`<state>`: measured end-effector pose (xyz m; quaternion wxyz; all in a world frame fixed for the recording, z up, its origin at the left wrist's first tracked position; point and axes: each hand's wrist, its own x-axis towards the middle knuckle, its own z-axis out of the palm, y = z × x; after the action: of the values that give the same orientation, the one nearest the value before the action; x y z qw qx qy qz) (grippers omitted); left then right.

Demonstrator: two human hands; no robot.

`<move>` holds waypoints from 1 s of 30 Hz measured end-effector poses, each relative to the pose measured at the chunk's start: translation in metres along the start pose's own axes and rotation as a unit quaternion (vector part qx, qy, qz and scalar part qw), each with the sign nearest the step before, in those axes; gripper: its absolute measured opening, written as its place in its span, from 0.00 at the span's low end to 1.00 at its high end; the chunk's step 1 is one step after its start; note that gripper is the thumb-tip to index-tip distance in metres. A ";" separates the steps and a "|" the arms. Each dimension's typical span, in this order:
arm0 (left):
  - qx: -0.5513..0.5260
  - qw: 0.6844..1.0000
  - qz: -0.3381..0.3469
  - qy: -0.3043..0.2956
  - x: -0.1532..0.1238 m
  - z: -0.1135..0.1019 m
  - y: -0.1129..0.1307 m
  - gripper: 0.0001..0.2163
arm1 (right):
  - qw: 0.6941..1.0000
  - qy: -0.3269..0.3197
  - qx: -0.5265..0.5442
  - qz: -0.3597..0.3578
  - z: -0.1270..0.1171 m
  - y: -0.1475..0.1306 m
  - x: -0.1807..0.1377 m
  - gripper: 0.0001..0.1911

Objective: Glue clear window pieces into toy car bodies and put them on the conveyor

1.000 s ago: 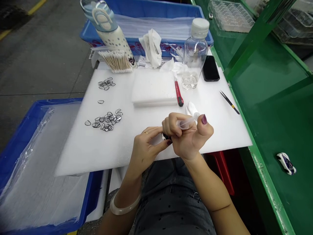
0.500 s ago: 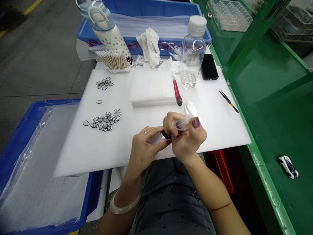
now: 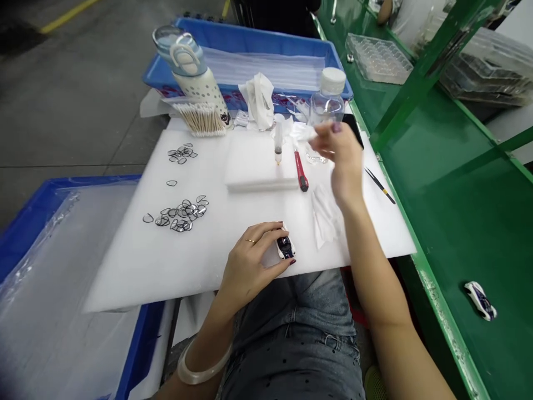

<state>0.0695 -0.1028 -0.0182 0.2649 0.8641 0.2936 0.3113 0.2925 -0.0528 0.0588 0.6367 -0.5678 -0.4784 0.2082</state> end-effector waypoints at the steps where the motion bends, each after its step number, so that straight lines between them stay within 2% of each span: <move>1: -0.002 1.000 -0.001 0.002 0.001 0.001 0.000 0.20 | 0.998 0.024 -0.066 0.004 -0.011 -0.001 -0.009 0.16; 3: -0.004 1.000 -0.006 0.004 0.002 0.002 0.001 0.19 | 0.970 0.027 -0.239 0.034 -0.027 0.001 -0.026 0.17; 5: -0.002 1.000 -0.010 0.003 0.002 0.003 0.003 0.20 | 0.925 -0.024 -0.375 0.060 -0.033 0.011 -0.038 0.17; 6: -0.002 1.000 -0.009 0.004 0.002 0.003 0.004 0.20 | 0.913 -0.057 -0.398 0.065 -0.034 0.016 -0.042 0.15; 7: -0.007 1.000 -0.006 0.007 0.001 0.000 0.004 0.19 | 0.917 -0.078 -0.386 0.066 -0.035 0.021 -0.044 0.13; 8: -0.017 1.000 -0.002 0.011 0.000 -0.003 0.004 0.18 | 0.934 -0.079 -0.341 0.074 -0.036 0.025 -0.045 0.11; 10: -0.033 0.999 -0.003 0.030 -0.004 -0.016 -0.001 0.14 | 0.973 -0.031 -0.198 0.112 -0.040 0.029 -0.045 0.10; 12: -0.011 0.996 -0.043 0.084 -0.009 -0.036 -0.013 0.08 | 0.984 0.016 -0.073 0.161 -0.047 0.028 -0.045 0.11; 13: 0.022 0.989 -0.079 0.123 -0.012 -0.046 -0.021 0.05 | 0.982 0.024 -0.053 0.180 -0.051 0.026 -0.046 0.13; 14: 0.064 0.976 -0.123 0.166 -0.015 -0.057 -0.030 0.04 | 0.978 0.015 -0.073 0.193 -0.056 0.025 -0.047 0.15; 16: 0.143 0.943 -0.203 0.223 -0.019 -0.074 -0.047 0.05 | 0.962 -0.036 -0.176 0.207 -0.063 0.022 -0.051 0.19; 18: 0.196 0.922 -0.242 0.230 -0.021 -0.083 -0.061 0.07 | 0.943 -0.074 -0.251 0.208 -0.067 0.018 -0.057 0.21; 20: 0.222 0.918 -0.246 0.217 -0.020 -0.084 -0.071 0.08 | 0.955 -0.057 -0.203 0.210 -0.071 0.015 -0.063 0.21; 23: 0.217 0.923 -0.233 0.215 -0.018 -0.079 -0.077 0.07 | 0.969 0.015 -0.070 0.236 -0.077 0.013 -0.071 0.21; 25: 0.202 0.928 -0.223 0.222 -0.018 -0.078 -0.077 0.07 | 0.964 -0.014 -0.077 0.254 -0.082 0.016 -0.074 0.20; 27: 0.194 0.931 -0.213 0.223 -0.018 -0.079 -0.074 0.06 | 0.963 -0.047 -0.107 0.242 -0.089 0.021 -0.073 0.15; 28: 0.184 0.935 -0.208 0.220 -0.019 -0.080 -0.071 0.06 | 0.969 -0.025 -0.107 0.222 -0.092 0.024 -0.070 0.11; 29: 0.153 0.942 -0.201 0.220 -0.019 -0.080 -0.066 0.05 | 0.977 0.034 -0.091 0.190 -0.094 0.025 -0.067 0.09; 30: 0.102 0.950 -0.195 0.221 -0.020 -0.080 -0.060 0.04 | 0.981 0.118 -0.062 0.143 -0.095 0.026 -0.064 0.08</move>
<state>-0.0186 -0.0529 -0.0111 0.1596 0.7221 0.5375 0.4052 0.3510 -0.1477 0.0208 0.6165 -0.6889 -0.3256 0.1982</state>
